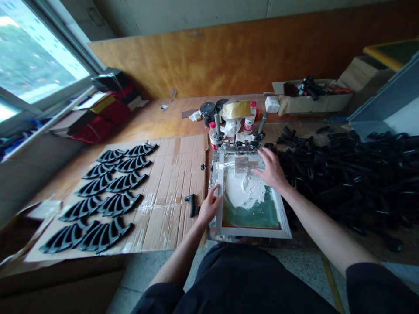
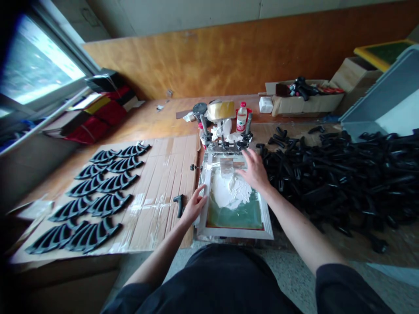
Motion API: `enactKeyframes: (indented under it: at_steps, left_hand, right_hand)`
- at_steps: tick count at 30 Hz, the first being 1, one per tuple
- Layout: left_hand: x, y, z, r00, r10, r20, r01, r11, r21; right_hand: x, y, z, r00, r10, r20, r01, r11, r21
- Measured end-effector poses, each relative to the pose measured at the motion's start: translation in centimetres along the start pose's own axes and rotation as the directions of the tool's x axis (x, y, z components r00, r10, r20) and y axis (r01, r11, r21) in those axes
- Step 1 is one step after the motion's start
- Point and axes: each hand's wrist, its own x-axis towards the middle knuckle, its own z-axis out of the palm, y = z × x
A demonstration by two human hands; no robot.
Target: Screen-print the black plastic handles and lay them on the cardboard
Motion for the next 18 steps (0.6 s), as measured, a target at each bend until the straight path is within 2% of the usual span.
enactKeyframes:
  at_steps: [3, 6, 8, 11, 12, 13, 14, 17, 18]
  left_hand:
    - [0.8, -0.7, 0.4, 1.000, -0.005, -0.012, 0.007, 0.994, 0.112]
    - [1.0, -0.6, 0.3, 1.000, -0.026, -0.013, 0.027, 0.990, 0.138]
    - [0.9, -0.6, 0.3, 1.000, -0.026, -0.017, 0.028, 0.991, 0.129]
    - [0.7, -0.6, 0.4, 0.999, -0.030, -0.033, 0.033, 0.995, 0.097]
    - [0.7, -0.6, 0.4, 0.999, -0.033, -0.039, 0.036, 0.996, 0.085]
    - [0.7, -0.6, 0.5, 0.998, -0.035, -0.043, 0.038, 0.997, 0.073]
    - [0.7, -0.6, 0.5, 0.998, -0.036, -0.046, 0.039, 0.997, 0.063]
    - [0.7, -0.7, 0.5, 0.998, -0.039, -0.043, 0.041, 0.998, 0.049]
    - [0.7, -0.7, 0.4, 0.998, -0.039, -0.040, 0.041, 0.998, 0.047]
  right_hand:
    - [1.4, -4.5, 1.9, 0.966, -0.095, 0.242, 0.104, 0.994, -0.022]
    - [-0.5, -6.2, 2.6, 0.884, -0.134, 0.447, 0.150, 0.989, 0.000]
    - [-2.8, -6.1, 1.9, 0.827, -0.262, 0.497, 0.264, 0.962, 0.068]
    - [-5.0, -5.4, 0.2, 0.682, -0.503, 0.530, 0.454, 0.860, 0.231]
    - [-5.2, -5.3, -0.3, 0.643, -0.540, 0.543, 0.473, 0.838, 0.273]
    - [-5.1, -5.2, -0.6, 0.627, -0.546, 0.556, 0.466, 0.834, 0.295]
    - [-4.9, -5.3, -0.7, 0.639, -0.527, 0.560, 0.441, 0.848, 0.294]
    - [-4.9, -5.5, -0.1, 0.756, -0.429, 0.494, 0.371, 0.903, 0.217]
    - [-5.4, -5.6, 0.2, 0.779, -0.424, 0.462, 0.377, 0.905, 0.197]
